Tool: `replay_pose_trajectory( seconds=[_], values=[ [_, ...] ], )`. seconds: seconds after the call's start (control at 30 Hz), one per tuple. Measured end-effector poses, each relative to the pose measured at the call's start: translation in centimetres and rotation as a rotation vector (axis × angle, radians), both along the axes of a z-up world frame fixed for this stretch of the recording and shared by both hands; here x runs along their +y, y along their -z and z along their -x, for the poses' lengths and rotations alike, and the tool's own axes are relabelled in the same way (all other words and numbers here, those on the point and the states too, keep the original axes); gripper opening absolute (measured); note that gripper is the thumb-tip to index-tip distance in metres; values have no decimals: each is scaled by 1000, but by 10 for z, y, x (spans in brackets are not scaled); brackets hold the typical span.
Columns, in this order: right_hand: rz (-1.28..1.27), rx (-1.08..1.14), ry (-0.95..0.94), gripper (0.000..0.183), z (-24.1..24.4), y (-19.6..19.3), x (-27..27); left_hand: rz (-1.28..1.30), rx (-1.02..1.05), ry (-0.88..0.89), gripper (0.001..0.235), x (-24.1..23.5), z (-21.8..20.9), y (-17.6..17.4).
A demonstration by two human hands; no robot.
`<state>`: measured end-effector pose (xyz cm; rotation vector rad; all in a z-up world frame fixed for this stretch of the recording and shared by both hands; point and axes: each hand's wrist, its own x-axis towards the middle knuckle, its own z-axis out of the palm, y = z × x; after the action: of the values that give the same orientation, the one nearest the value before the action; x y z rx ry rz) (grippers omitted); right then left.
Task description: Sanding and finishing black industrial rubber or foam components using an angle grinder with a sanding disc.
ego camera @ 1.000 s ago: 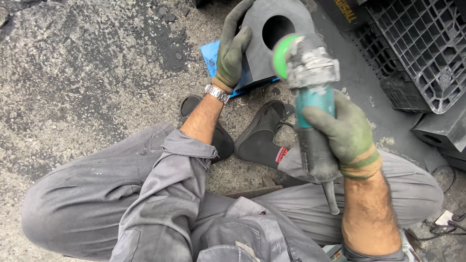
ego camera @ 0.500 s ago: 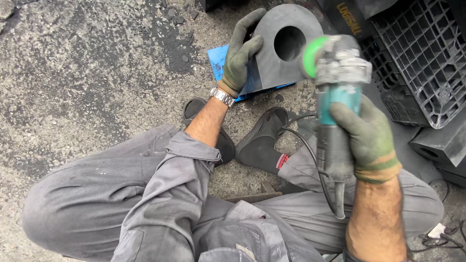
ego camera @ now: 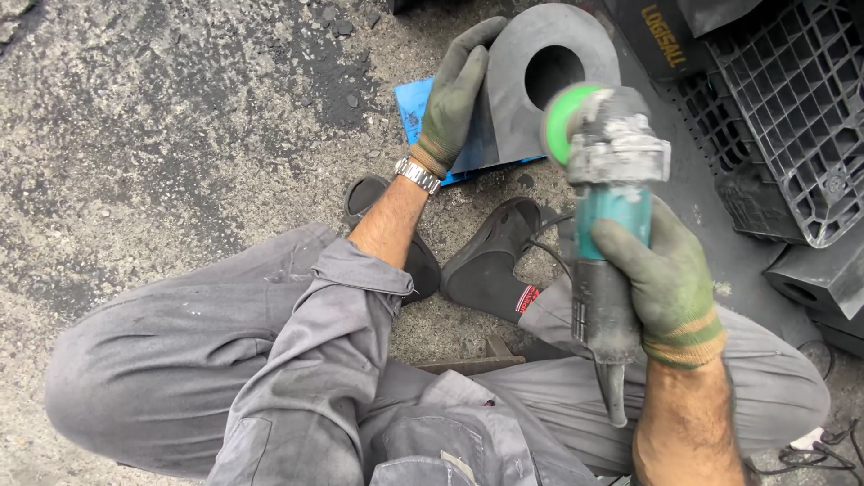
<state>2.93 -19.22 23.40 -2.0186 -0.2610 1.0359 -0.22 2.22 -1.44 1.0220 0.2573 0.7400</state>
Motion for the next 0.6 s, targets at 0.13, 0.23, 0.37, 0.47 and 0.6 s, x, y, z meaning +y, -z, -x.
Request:
replay_pose_trajectory(
  seconds=[0.13, 0.23, 0.37, 0.47, 0.6],
  values=[
    [-47, -44, 85, 57, 2, 4, -6, -76, 61, -46, 40, 0, 1, -7],
    [86, -109, -122, 52, 5, 1, 6, -22, -29, 0, 38, 3, -3, 6],
    [211, -160, -185, 52, 1, -3, -7, -28, 13, -14, 39, -2, -2, 3],
    [-2, -90, -46, 54, -11, 2, -24, -45, 2, -45, 39, 0, -2, 4],
    [-10, 5, 113, 55, -5, 5, -25, -25, 24, -51, 40, -2, -2, 2]
  ],
)
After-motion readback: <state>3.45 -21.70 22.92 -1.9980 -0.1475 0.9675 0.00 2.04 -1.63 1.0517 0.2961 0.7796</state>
